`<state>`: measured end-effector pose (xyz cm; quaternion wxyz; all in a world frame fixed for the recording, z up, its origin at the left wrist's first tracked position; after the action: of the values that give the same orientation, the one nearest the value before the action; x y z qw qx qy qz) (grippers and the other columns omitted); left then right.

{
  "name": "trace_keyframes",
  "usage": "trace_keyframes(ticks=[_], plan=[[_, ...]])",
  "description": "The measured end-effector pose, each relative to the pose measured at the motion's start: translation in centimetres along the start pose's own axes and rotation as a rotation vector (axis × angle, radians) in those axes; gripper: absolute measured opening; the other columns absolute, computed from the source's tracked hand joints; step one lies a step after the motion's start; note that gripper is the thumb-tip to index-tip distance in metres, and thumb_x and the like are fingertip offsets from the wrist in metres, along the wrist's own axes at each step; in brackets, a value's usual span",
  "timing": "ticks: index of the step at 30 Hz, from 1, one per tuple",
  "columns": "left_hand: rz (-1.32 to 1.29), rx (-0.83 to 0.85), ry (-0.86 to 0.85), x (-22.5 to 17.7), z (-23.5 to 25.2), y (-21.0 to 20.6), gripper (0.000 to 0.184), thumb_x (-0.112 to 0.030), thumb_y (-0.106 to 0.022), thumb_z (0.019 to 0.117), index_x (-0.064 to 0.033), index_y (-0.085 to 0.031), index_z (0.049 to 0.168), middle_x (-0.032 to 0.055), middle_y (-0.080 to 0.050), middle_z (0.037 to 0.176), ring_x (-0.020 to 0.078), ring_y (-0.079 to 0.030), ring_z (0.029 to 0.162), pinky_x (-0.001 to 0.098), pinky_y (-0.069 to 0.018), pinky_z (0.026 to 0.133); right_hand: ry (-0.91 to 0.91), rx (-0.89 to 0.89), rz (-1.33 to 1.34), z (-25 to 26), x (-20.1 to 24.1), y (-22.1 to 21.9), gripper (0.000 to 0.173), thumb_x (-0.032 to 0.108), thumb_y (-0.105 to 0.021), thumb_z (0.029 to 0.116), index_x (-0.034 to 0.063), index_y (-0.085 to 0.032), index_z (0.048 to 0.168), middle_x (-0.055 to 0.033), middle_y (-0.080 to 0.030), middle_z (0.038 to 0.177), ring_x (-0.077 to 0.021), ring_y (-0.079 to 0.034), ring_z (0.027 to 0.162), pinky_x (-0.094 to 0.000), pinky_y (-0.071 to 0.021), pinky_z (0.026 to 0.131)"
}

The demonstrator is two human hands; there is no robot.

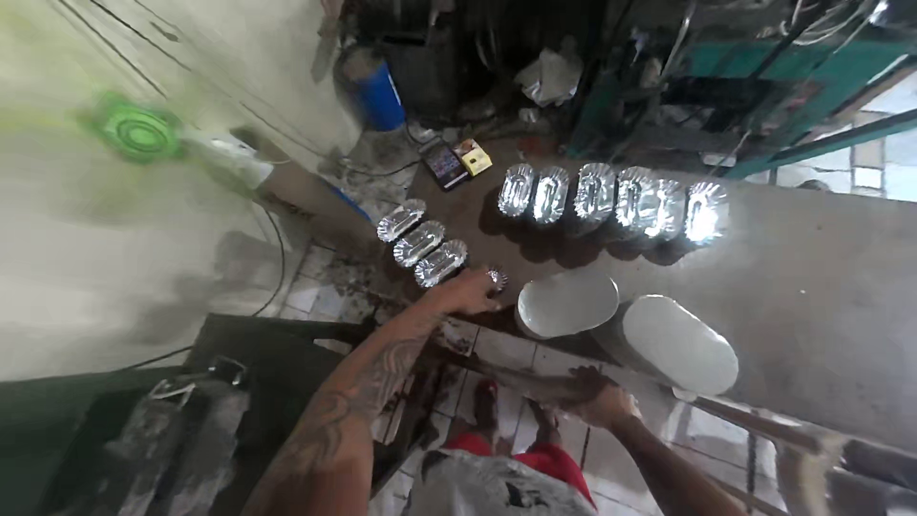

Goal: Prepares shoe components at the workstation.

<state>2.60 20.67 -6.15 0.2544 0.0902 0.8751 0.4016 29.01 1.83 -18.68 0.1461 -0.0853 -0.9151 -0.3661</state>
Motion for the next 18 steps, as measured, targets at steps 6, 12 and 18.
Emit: trace_keyframes(ticks=[6,12,18], plan=[[-0.198,-0.075,-0.101,-0.7,-1.1,0.8,0.029,-0.010,-0.062,0.0985,0.0003,-0.065,0.125,0.0223,-0.064,0.124,0.0360,-0.064,0.114,0.0557,-0.0506,0.100,0.087,-0.016,0.501,-6.1,4.9,5.4,0.042,0.029,-0.063,0.1017,0.0065,-0.064,0.137,-0.0163,-0.063,0.139,-0.0276,-0.058,0.131,-0.0476,-0.0425,0.115],[-0.047,-0.078,-0.032,0.8,0.4,-0.3,0.047,-0.044,-0.069,0.0943,-0.0002,-0.072,0.111,0.0248,-0.062,0.129,0.0406,-0.061,0.119,0.0612,-0.0505,0.100,0.423,-0.937,-0.061,-18.5,10.1,24.3,0.068,0.059,-0.059,0.0950,-0.0064,-0.072,0.111,-0.0262,-0.073,0.111,-0.0454,-0.067,0.112,-0.0616,-0.0457,0.106],[-0.362,-0.528,0.018,-6.3,-7.9,8.3,0.035,-0.026,-0.057,0.1028,0.0001,-0.067,0.123,0.0255,-0.062,0.131,0.0403,-0.060,0.123,0.0593,-0.0497,0.101,0.442,-0.658,0.041,-12.9,5.5,23.4,0.043,0.040,-0.054,0.1024,0.0027,-0.072,0.115,-0.0151,-0.073,0.111,-0.0342,-0.066,0.117,-0.0578,-0.0390,0.116]])
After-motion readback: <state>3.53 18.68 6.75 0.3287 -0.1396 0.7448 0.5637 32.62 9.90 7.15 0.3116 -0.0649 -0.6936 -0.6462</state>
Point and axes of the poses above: each hand's wrist, its own z-axis towards the middle knuckle, its own y-axis out of the back of the hand, x = y × z, the point moved 8 cm from there along z, towards the middle knuckle
